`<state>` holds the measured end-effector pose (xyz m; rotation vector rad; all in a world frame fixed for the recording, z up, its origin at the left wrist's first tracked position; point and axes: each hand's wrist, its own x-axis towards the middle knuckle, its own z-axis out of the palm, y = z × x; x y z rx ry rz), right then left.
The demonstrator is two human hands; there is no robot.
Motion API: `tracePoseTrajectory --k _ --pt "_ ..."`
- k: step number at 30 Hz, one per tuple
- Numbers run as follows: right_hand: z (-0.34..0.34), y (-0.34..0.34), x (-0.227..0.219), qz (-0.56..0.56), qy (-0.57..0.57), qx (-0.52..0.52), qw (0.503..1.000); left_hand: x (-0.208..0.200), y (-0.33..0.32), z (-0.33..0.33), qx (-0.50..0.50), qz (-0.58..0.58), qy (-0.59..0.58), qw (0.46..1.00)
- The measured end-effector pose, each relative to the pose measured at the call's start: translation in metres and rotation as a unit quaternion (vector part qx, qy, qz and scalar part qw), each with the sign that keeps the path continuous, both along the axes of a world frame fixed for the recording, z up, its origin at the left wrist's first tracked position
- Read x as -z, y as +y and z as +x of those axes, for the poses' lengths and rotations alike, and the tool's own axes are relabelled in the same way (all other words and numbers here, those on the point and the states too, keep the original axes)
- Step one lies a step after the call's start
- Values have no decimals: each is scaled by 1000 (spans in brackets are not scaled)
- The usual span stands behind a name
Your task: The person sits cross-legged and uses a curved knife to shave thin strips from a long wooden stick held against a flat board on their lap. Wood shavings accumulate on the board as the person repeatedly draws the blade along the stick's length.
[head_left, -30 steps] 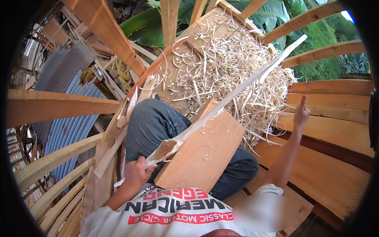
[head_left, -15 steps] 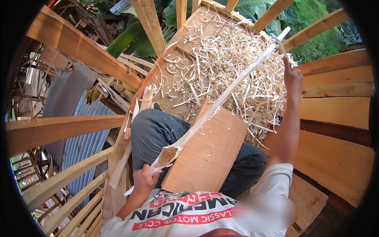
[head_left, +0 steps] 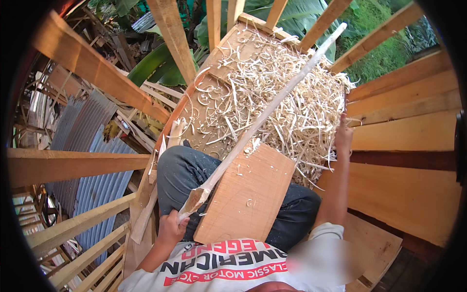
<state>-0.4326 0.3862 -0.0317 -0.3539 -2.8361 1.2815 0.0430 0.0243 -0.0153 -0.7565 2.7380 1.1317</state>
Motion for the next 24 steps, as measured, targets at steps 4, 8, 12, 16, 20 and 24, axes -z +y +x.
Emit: tracePoseTrajectory --k 4,8,12,16,20,24 --pt "90 -52 4 -435 -108 106 887 -9 -11 -3 10 44 -9 999" --pt "108 -68 1 -385 -91 -45 917 2 -18 7 6 60 -3 998" --pt "122 -84 -18 -393 -124 -118 904 -7 -8 2 12 27 26 999" --pt "127 -85 -12 -448 -122 -174 869 -21 12 2 -6 -11 34 999" --pt "128 -83 -16 -435 -79 -193 876 -30 20 -2 -15 -38 61 997" --pt "130 -88 -13 -454 -52 -166 874 -32 18 -5 -2 -64 54 996"
